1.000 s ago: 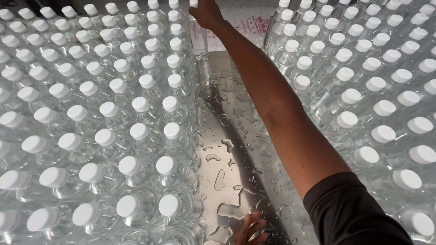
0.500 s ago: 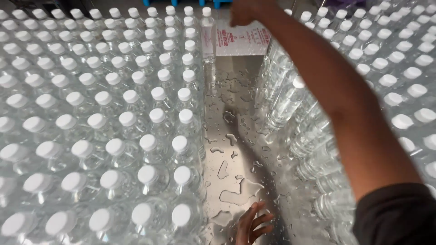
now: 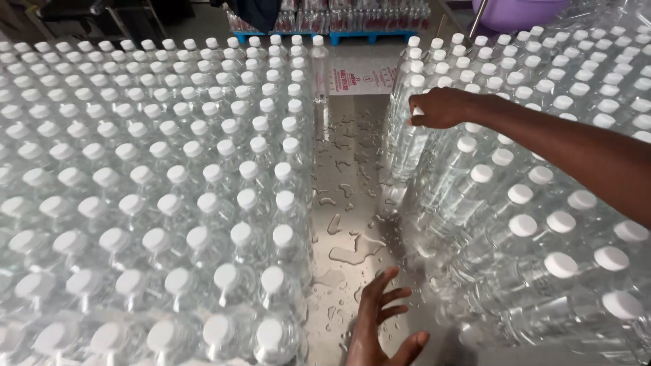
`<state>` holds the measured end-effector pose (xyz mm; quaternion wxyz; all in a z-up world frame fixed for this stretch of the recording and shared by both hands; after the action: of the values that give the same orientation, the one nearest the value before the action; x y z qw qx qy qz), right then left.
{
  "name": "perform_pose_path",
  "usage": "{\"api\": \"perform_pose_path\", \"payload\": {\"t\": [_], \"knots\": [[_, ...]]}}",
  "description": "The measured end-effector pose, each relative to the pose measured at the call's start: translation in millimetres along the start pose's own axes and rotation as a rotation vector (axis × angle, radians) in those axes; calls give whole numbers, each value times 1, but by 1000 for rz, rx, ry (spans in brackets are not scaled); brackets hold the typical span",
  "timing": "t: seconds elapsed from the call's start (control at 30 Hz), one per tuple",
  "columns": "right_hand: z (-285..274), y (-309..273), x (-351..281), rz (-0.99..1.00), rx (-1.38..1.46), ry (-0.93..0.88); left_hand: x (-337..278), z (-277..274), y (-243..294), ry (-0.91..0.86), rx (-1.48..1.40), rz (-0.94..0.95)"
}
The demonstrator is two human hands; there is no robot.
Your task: Manually tightening the screw caps on a large batch of water bottles and organizing them on a table.
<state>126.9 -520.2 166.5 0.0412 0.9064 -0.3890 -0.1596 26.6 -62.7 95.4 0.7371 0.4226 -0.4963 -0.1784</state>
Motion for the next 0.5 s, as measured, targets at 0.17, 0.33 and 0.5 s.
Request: {"api": "perform_pose_path", "payload": {"t": [0.17, 0.33, 0.5], "knots": [[-14, -48, -66, -153, 217, 135, 6, -15, -3, 34, 256, -96], [-47, -99, -168, -356, 244, -43, 18, -41, -12, 119, 499, -168], [-11, -139, -222, -828, 395, -455, 20, -16, -27, 19, 144, -306]]}}
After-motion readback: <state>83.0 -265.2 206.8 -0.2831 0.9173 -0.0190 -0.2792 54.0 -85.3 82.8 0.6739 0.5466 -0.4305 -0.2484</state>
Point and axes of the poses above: each hand's wrist, its own x-axis towards the middle knuckle, its own z-axis out of the palm, y = z × x, the point moved 9 cm from there along x, towards the middle knuckle, and after that the axes turned 13 degrees about z, right-handed, at the moved point
